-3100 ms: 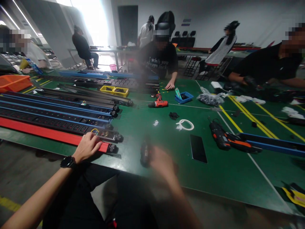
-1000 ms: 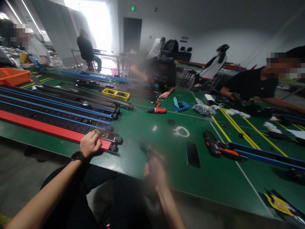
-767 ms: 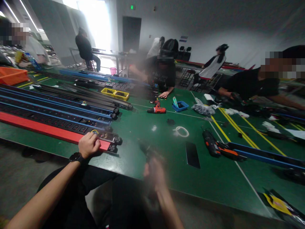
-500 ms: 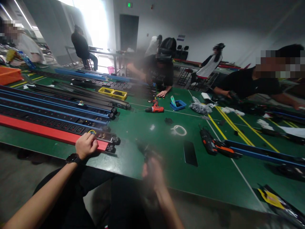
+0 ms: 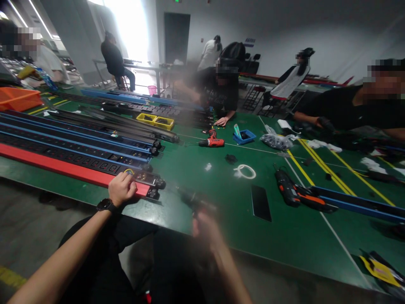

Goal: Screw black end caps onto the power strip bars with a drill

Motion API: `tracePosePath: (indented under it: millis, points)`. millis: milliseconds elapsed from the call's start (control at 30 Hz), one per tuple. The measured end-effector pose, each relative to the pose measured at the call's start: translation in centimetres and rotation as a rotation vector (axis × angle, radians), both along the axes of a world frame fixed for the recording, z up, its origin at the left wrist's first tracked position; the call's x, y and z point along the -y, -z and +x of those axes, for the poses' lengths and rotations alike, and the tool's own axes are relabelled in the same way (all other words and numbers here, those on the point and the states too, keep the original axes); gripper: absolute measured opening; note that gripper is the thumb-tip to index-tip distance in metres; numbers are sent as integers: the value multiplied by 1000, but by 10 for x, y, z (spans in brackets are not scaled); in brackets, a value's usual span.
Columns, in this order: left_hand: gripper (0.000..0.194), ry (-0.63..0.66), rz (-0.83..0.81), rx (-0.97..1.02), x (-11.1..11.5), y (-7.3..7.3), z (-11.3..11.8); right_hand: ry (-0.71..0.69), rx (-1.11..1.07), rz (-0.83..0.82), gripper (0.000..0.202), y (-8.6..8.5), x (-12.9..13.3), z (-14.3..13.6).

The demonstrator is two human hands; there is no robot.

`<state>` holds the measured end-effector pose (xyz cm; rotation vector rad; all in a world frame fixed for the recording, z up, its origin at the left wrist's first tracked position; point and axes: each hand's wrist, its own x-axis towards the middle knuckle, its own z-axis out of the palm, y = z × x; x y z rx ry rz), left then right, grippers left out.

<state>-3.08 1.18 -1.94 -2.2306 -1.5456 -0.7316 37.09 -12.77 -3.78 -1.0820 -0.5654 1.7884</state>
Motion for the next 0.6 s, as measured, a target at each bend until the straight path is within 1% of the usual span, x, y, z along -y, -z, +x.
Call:
tracePosePath:
  millis: [67, 133, 267, 400, 600]
  points:
    - [11, -2, 1, 2, 0, 1, 0, -35, 14, 22, 49, 1, 1, -2]
    - [11, -9, 3, -1, 0, 1, 0, -82, -3, 7, 52, 3, 4, -6]
    - [12, -13, 13, -4, -1, 2, 0, -139, -31, -53, 48, 8, 11, -16]
    - [11, -8, 20, 1, -2, 3, 0, -193, 6, -27, 46, 9, 11, -20]
    - [10, -8, 22, 8, -3, 3, 0, -163, -20, -42, 44, 3, 8, -21]
